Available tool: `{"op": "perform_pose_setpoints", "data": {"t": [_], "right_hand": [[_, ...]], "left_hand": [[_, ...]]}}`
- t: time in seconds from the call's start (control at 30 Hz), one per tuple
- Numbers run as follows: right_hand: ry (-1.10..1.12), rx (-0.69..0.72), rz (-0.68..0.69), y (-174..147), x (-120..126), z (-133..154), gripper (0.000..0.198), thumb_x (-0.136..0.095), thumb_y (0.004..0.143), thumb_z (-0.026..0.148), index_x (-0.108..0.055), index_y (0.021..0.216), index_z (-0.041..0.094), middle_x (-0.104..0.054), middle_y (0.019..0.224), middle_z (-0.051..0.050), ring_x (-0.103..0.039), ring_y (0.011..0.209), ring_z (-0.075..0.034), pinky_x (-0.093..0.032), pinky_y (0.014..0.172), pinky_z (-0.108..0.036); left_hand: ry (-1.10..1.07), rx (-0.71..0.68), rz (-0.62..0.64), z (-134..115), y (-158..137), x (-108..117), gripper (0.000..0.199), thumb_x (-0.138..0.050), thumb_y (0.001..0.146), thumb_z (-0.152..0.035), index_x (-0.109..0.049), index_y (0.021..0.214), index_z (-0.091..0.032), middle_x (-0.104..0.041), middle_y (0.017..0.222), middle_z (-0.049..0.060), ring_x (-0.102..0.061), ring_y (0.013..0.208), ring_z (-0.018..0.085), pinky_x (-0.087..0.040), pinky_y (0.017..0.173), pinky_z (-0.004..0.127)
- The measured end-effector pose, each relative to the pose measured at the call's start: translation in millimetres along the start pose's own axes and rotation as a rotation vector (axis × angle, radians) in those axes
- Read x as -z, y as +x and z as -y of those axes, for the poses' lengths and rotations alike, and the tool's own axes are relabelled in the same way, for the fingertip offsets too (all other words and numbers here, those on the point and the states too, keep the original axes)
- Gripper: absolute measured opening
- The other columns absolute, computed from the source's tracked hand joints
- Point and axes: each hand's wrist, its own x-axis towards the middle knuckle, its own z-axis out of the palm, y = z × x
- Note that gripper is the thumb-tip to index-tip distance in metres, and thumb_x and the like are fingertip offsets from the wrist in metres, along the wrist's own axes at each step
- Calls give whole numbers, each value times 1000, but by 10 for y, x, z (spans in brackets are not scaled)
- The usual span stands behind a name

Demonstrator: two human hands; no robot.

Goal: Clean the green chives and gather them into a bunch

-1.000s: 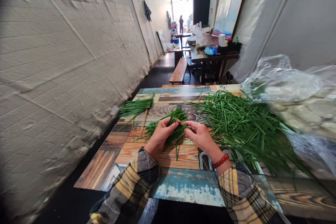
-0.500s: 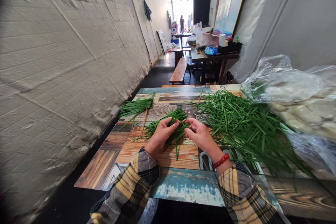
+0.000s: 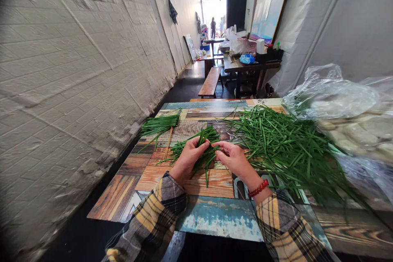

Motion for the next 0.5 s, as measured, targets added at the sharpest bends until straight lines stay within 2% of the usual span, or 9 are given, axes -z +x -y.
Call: {"op": "perform_pose_setpoints", "data": {"t": [0.33, 0.5], "right_hand": [[11, -24, 7, 4, -6, -3, 35, -58, 73, 32, -64, 101, 14, -59, 60, 1, -50, 50, -10, -38, 47, -23], [2, -30, 4, 0, -4, 21, 34, -57, 73, 31, -64, 101, 13, -58, 60, 2, -49, 48, -9, -37, 47, -23]], "left_hand": [[31, -10, 22, 0, -22, -1, 28, -69, 73, -40, -61, 78, -13, -56, 71, -1, -48, 64, 10, -39, 61, 21], [126, -47, 4, 23, -1, 8, 24, -67, 74, -36, -61, 78, -13, -57, 72, 0, -48, 65, 11, -39, 61, 21]]}}
